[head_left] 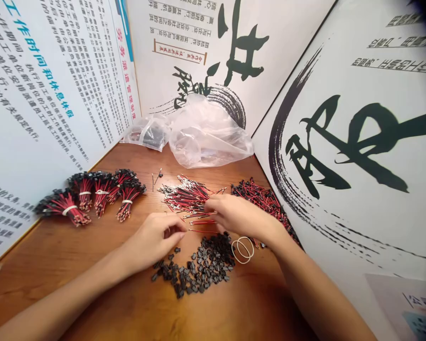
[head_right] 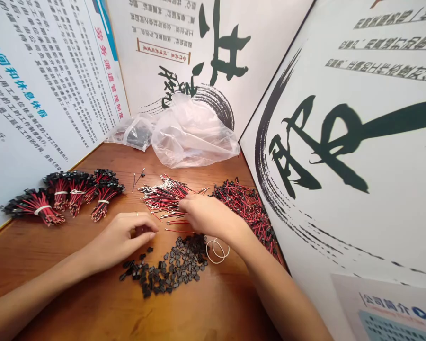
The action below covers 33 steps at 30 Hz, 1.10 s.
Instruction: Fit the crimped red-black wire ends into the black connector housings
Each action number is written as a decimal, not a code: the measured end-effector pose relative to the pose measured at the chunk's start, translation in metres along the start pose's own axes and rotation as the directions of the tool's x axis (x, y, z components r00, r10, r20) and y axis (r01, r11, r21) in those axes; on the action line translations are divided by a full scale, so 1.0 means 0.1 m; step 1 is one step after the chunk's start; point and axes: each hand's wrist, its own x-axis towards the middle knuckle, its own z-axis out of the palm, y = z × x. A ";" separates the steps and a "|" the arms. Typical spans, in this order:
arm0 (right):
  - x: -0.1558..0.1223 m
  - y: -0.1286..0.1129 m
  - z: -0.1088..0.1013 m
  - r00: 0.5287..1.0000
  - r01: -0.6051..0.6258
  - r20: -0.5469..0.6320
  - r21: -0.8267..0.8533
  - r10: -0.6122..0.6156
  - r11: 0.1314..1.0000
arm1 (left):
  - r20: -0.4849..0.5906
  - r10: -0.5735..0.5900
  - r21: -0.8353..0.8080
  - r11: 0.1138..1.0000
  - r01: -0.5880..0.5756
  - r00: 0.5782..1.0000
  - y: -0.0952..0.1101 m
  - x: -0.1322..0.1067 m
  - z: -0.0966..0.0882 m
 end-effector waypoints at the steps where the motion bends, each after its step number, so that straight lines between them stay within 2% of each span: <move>1: 0.04 -0.06 0.05 0.996 0.093 -0.008 0.032 -0.093 0.995 | 0.050 0.001 0.023 1.000 -0.002 0.999 -0.01 0.00 0.01; 3: 0.10 -0.17 0.16 0.983 0.183 -0.020 0.017 -0.182 0.983 | 0.134 -0.013 0.075 0.997 0.002 0.991 -0.03 -0.02 0.04; 8: 0.22 -0.32 0.40 0.982 0.161 -0.084 -0.074 -0.167 0.984 | 0.196 -0.036 0.185 0.983 -0.001 0.980 -0.01 -0.05 0.06; 13: 0.24 -0.28 0.40 0.975 0.183 -0.115 -0.073 -0.191 0.980 | 0.242 0.021 0.257 0.963 -0.084 0.970 -0.02 -0.09 0.04; 17: 0.24 -0.22 0.36 0.931 0.238 -0.303 0.071 -0.206 0.969 | 0.265 0.026 0.268 0.958 -0.099 0.964 -0.07 -0.10 0.06; 20: 0.23 -0.20 0.33 0.884 0.311 -0.433 0.262 -0.177 0.914 | 0.216 0.055 0.267 0.957 -0.113 0.975 -0.08 -0.08 0.07; 24: 0.19 -0.24 0.25 0.848 0.387 -0.520 0.482 -0.099 0.786 | 0.099 0.083 0.153 0.983 -0.098 0.992 -0.03 -0.04 0.04; 27: 0.15 -0.30 0.16 0.860 0.387 -0.511 0.641 -0.008 0.663 | -0.029 0.080 0.042 0.996 -0.079 0.996 0.02 -0.02 -0.02; 30: 0.12 -0.34 0.11 0.896 0.355 -0.442 0.775 0.046 0.523 | -0.142 0.126 0.004 0.992 -0.127 0.982 0.03 -0.01 -0.07; 33: 0.11 -0.34 0.11 0.915 0.342 -0.402 0.814 0.031 0.470 | -0.210 0.177 -0.014 0.983 -0.184 0.962 0.03 -0.01 -0.09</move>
